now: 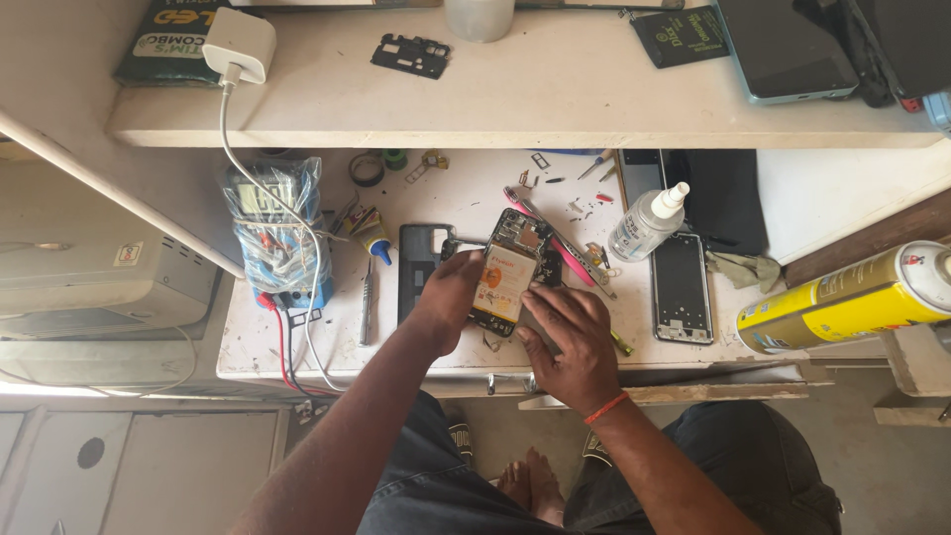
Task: The person disassembles a smartphone at a repair bench, prying open the back cover and removing the battery, then handles the exposed internal board and transfers components between the phone body and other phone parts on the bench, using a screwdriver and pry tool by hand.
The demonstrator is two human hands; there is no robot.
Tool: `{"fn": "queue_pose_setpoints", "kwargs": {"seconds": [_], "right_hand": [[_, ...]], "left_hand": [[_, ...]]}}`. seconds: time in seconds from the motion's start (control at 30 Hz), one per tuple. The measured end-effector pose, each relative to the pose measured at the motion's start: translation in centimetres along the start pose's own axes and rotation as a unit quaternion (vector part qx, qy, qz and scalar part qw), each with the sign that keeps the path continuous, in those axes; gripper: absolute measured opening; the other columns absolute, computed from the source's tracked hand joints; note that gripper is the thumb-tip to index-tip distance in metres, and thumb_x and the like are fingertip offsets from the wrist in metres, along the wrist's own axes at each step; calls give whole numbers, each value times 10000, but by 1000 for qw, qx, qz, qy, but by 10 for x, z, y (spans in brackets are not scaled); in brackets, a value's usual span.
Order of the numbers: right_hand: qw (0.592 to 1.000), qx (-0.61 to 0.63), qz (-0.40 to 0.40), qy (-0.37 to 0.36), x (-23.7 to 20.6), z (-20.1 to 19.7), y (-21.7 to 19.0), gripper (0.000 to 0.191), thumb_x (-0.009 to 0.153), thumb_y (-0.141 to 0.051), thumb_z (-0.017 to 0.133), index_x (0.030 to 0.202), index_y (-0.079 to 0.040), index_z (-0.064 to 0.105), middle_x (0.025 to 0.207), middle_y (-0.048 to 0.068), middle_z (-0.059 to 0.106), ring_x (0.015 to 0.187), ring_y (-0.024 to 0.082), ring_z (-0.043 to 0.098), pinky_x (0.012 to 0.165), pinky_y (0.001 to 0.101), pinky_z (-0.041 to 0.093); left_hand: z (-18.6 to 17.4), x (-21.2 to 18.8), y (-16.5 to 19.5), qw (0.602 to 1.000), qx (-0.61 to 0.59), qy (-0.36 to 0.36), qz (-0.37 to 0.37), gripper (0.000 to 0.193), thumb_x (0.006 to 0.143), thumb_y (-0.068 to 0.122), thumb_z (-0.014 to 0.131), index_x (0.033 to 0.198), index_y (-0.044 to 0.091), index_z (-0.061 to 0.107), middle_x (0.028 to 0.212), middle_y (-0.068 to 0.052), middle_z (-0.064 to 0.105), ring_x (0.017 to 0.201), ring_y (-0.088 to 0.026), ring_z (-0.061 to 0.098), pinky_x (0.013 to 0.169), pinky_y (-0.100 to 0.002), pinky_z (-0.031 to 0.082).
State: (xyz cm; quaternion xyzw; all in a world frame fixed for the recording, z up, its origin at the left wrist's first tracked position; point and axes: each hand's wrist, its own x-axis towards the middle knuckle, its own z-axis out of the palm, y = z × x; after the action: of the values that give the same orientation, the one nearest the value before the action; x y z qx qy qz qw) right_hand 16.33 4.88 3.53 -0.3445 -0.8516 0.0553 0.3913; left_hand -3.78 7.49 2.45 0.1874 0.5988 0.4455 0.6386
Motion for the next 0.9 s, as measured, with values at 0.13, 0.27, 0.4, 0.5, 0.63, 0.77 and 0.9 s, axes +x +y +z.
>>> {"fn": "queue_pose_setpoints", "kwargs": {"seconds": [0.13, 0.27, 0.4, 0.5, 0.63, 0.77, 0.9], "right_hand": [[1000, -4, 5, -15, 0, -1, -3, 405, 882, -223, 762, 1253, -68, 715, 1341, 79, 661, 1195, 312, 588, 1061, 441, 428], [999, -20, -15, -35, 1, -3, -4, 409, 852, -222, 763, 1243, -108, 722, 1336, 92, 650, 1183, 326, 584, 1053, 443, 429], [999, 1, -25, -37, 0, -4, -2, 445, 879, -186, 740, 1297, -42, 688, 1373, 106, 643, 1216, 323, 602, 1063, 451, 438], [998, 50, 32, 25, -4, 0, -2, 331, 916, -201, 744, 1213, -77, 670, 1352, 114, 630, 1231, 330, 595, 1070, 447, 454], [1000, 7, 8, -6, -6, 2, 1, 279, 885, -175, 744, 1155, -105, 728, 1309, 105, 643, 1191, 327, 595, 1041, 445, 466], [1000, -1, -3, -16, -6, 1, 0, 299, 859, -182, 745, 1150, -108, 747, 1312, 108, 637, 1192, 330, 590, 1038, 449, 463], [1000, 1, -1, -29, -4, -2, -3, 325, 849, -213, 761, 1156, -107, 745, 1311, 120, 622, 1186, 337, 577, 1024, 457, 459]], "left_hand": [[-3, -1, -2, 1000, -20, -20, -1, 544, 947, 437, 577, 1416, 160, 564, 1278, -78, 685, 1161, -230, 643, 900, -456, 518], [-6, 4, -8, 995, -23, -92, 44, 535, 915, 295, 675, 1398, 80, 594, 1211, -105, 706, 1090, -239, 672, 894, -433, 544], [-11, 6, -13, 986, -70, -141, 60, 516, 906, 234, 705, 1373, 42, 600, 1168, -95, 726, 1054, -222, 702, 902, -421, 575], [-14, 4, -11, 995, -38, -88, 28, 499, 907, 250, 686, 1380, 123, 590, 1179, -71, 727, 1072, -206, 697, 896, -422, 558], [-16, 3, -10, 988, -80, -124, 34, 491, 913, 254, 676, 1376, 109, 603, 1186, -74, 722, 1073, -219, 700, 893, -440, 565], [-18, 6, -11, 984, -98, -141, 38, 473, 929, 250, 670, 1378, 112, 607, 1205, -69, 714, 1085, -214, 694, 904, -438, 559], [-19, 6, -13, 979, -124, -158, 46, 438, 953, 232, 642, 1373, 112, 608, 1215, -71, 710, 1097, -215, 695, 930, -429, 562]]}}
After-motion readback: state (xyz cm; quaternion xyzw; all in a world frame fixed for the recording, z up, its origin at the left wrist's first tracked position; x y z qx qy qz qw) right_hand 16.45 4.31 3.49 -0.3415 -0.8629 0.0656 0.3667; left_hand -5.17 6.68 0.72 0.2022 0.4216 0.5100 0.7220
